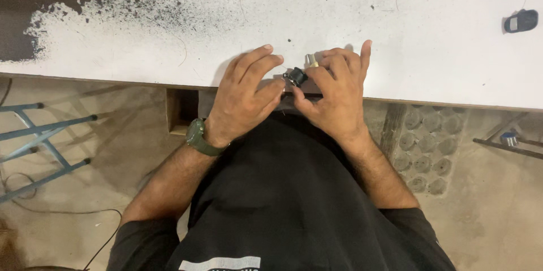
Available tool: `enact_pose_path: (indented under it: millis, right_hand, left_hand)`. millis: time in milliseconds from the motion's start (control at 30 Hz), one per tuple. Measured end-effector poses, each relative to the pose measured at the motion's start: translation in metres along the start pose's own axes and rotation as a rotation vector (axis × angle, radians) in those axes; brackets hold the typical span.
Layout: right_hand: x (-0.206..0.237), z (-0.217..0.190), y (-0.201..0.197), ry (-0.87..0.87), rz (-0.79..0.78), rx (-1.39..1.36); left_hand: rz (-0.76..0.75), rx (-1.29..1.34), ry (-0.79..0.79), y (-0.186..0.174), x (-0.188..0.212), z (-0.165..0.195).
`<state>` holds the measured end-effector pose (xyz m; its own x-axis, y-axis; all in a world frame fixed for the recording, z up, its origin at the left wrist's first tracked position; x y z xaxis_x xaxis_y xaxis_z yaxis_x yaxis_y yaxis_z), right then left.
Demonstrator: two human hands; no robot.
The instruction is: The person sits at a white workbench assembling small black plastic components. They pick up a black housing, insert a small metal insert into it by hand, press the parts together, and set the finished assembly aside, repeating the process one piece at a time.
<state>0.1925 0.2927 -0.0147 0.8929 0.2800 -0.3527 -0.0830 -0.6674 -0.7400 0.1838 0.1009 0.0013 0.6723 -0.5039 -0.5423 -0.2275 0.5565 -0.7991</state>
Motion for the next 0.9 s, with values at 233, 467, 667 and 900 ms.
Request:
enact_pose_path:
  millis: [233,467,667,900]
  right_hand:
    - [-0.001,-0.005,-0.003,-0.051,-0.045,0.006]
    - [0.001,0.001,-0.003,0.013,-0.058,0.021]
    - [0.021,-0.009,-0.007,-0.086,0.221,-0.173]
    - [0.034,-0.009,0.018,-0.100,0.260,-0.356]
  left_hand:
    - [0.050,0.117,-0.160,0.003,-0.016,0.006]
    - [-0.095,0.264,-0.410,0.004,-0.014,-0.004]
    - [-0.076,0.314,-0.444,0.013,-0.013,0.001]
    - [0.023,0.385,-0.410,0.027,0.000,0.004]
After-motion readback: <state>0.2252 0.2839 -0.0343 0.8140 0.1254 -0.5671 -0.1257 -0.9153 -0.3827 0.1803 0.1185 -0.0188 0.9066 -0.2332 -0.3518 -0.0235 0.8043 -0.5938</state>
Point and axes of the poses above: each hand's wrist, its own x-axis away from the middle knuckle, its own y-axis out of the palm, z = x × y, the point moved 4 cm from there along -x, towards the middle knuckle, and after that the axes turned 11 degrees about -x, right-handed, at the moved point
